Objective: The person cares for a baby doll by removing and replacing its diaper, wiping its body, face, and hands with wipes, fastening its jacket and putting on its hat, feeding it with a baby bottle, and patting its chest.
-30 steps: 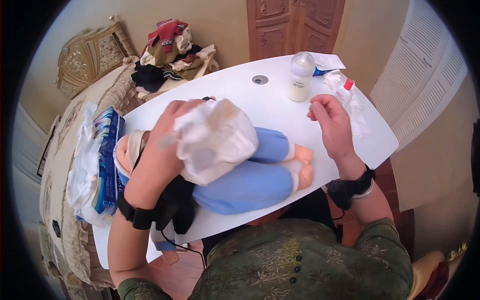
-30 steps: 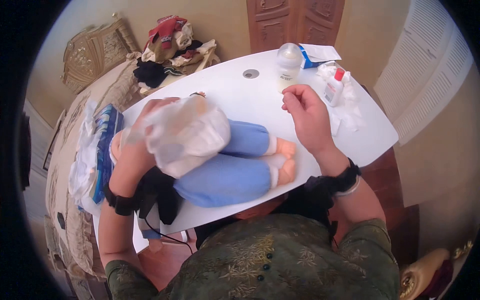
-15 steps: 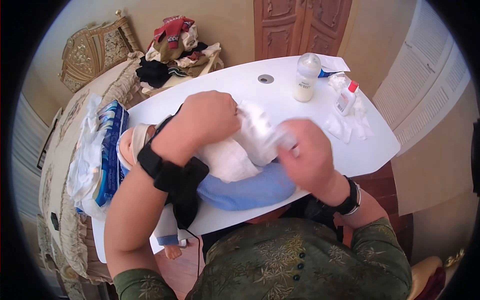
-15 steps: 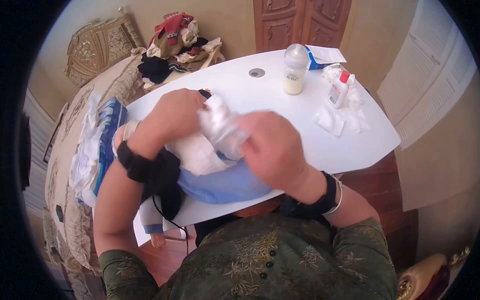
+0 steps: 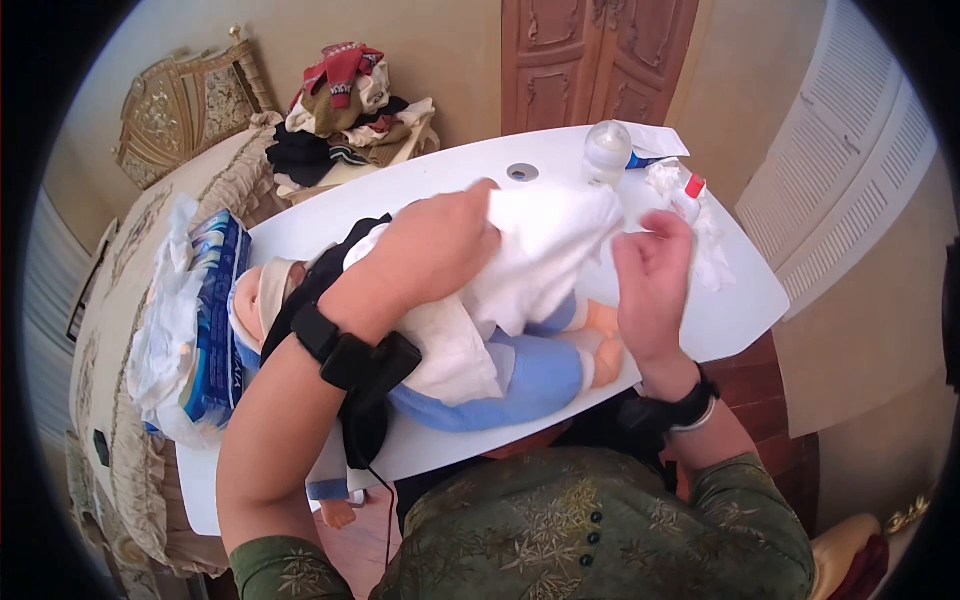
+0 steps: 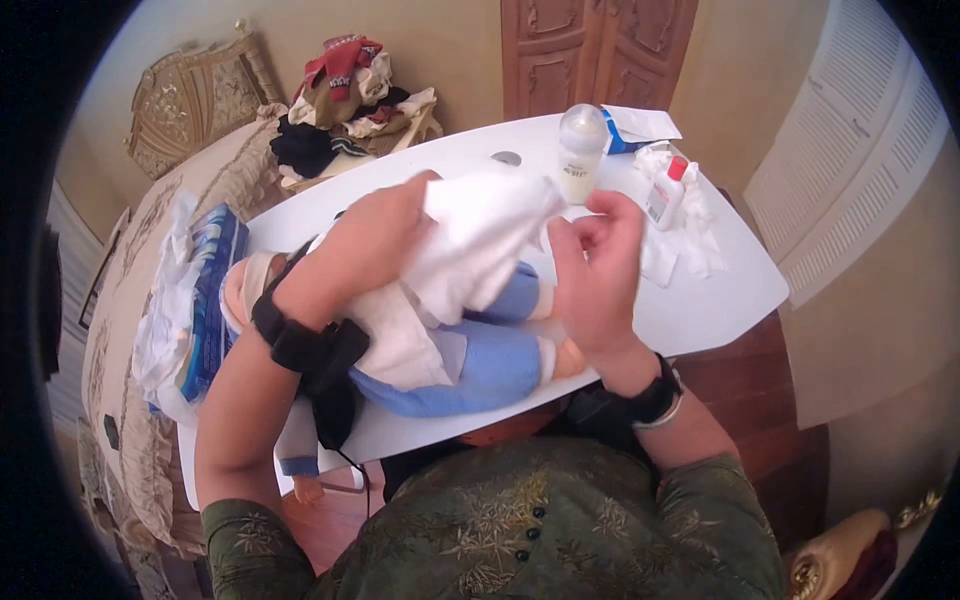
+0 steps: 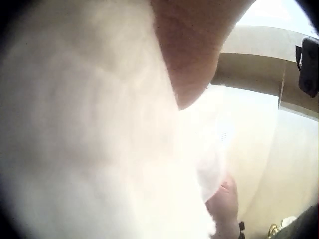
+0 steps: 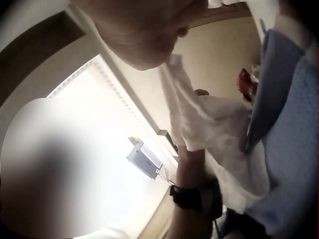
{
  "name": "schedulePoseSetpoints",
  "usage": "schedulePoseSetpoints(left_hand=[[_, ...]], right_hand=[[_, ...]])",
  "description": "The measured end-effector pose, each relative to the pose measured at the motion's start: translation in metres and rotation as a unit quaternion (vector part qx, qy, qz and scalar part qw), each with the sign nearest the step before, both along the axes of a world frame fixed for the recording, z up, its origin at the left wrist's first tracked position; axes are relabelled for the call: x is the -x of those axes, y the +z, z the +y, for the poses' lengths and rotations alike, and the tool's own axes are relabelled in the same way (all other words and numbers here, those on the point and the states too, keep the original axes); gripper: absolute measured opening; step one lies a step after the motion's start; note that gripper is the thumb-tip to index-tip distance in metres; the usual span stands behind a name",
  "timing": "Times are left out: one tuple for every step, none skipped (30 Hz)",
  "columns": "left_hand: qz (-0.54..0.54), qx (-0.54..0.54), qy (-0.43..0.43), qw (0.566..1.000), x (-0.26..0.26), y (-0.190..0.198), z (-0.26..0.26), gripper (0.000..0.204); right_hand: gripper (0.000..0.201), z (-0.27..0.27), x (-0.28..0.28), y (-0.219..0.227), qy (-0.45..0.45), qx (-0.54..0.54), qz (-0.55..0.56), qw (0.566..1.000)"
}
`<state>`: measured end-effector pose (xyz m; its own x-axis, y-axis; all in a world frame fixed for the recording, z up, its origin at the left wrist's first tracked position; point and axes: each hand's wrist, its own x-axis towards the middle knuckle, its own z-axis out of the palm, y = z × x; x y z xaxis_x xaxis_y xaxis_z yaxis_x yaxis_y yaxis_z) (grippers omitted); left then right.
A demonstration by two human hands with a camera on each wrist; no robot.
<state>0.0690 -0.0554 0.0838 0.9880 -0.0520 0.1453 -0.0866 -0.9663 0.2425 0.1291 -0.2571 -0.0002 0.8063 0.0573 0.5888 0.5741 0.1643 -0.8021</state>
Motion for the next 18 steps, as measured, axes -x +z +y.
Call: schedulePoseSetpoints(left_hand=[[-0.004, -0.002, 0.000, 1.000, -0.001, -0.004, 0.008, 0.046], [-0.101, -0.020, -0.016, 0.995, 0.000, -0.010, 0.017, 0.034], [-0.196, -0.039, -0.033, 0.979, -0.001, -0.017, 0.022, 0.024], [-0.205, -0.070, -0.028, 0.976, -0.002, -0.020, 0.021, 0.025], [-0.205, -0.070, -0.029, 0.976, 0.001, -0.012, 0.009, 0.025], [-0.126, -0.052, 0.019, 0.991, 0.005, -0.004, -0.008, 0.028], [-0.046, -0.034, 0.069, 0.996, 0.009, 0.000, -0.018, 0.034], [-0.097, -0.010, 0.009, 0.995, 0.011, -0.005, -0.019, 0.029], [-0.097, -0.010, 0.009, 0.995, 0.010, -0.006, -0.019, 0.029], [-0.089, 0.043, -0.015, 0.995, 0.012, -0.003, -0.021, 0.031], [-0.080, 0.095, -0.039, 0.991, 0.015, 0.001, -0.022, 0.033], [-0.049, 0.115, -0.025, 0.992, 0.018, 0.007, -0.023, 0.037], [-0.049, 0.114, -0.025, 0.992, 0.017, 0.007, -0.021, 0.037], [-0.067, 0.113, -0.042, 0.990, 0.017, 0.007, -0.017, 0.034], [-0.085, 0.112, -0.059, 0.988, 0.017, 0.008, -0.012, 0.031], [-0.086, 0.112, -0.060, 0.988, 0.014, 0.007, -0.005, 0.031], [-0.074, 0.135, -0.052, 0.987, 0.010, 0.005, 0.004, 0.029], [-0.061, 0.159, -0.044, 0.984, 0.008, 0.004, 0.011, 0.028]], right_hand=[[0.039, -0.001, 0.005, 0.001, 0.000, -0.002, -0.004, 1.000], [0.045, -0.002, 0.012, 0.002, 0.000, 0.037, -0.108, 0.993], [0.052, -0.001, 0.018, 0.004, 0.000, 0.076, -0.209, 0.975], [0.052, 0.002, 0.023, 0.013, 0.000, 0.076, -0.209, 0.975], [0.054, 0.007, 0.031, 0.025, 0.003, 0.171, -0.229, 0.958], [0.057, 0.013, 0.035, 0.032, 0.005, 0.265, -0.246, 0.932], [0.057, 0.019, 0.031, 0.030, 0.003, 0.265, -0.246, 0.932], [0.057, 0.026, 0.024, 0.025, -0.004, 0.264, -0.197, 0.944], [0.057, 0.030, 0.018, 0.023, -0.011, 0.263, -0.147, 0.953], [0.048, 0.031, 0.015, 0.026, 0.048, 0.204, -0.063, 0.976], [0.048, 0.030, 0.014, 0.025, 0.049, 0.205, -0.061, 0.976], [0.039, 0.030, 0.014, 0.025, 0.057, 0.197, -0.045, 0.978], [0.030, 0.028, 0.014, 0.024, 0.064, 0.188, -0.030, 0.980], [0.030, 0.027, 0.014, 0.022, 0.064, 0.188, -0.029, 0.980], [0.022, 0.026, 0.013, 0.019, 0.044, 0.188, -0.051, 0.980], [0.015, 0.024, 0.013, 0.017, 0.023, 0.188, -0.074, 0.979], [0.015, 0.022, 0.010, 0.016, 0.022, 0.188, -0.075, 0.979], [0.013, 0.020, 0.006, 0.016, -0.007, 0.168, -0.058, 0.984]])
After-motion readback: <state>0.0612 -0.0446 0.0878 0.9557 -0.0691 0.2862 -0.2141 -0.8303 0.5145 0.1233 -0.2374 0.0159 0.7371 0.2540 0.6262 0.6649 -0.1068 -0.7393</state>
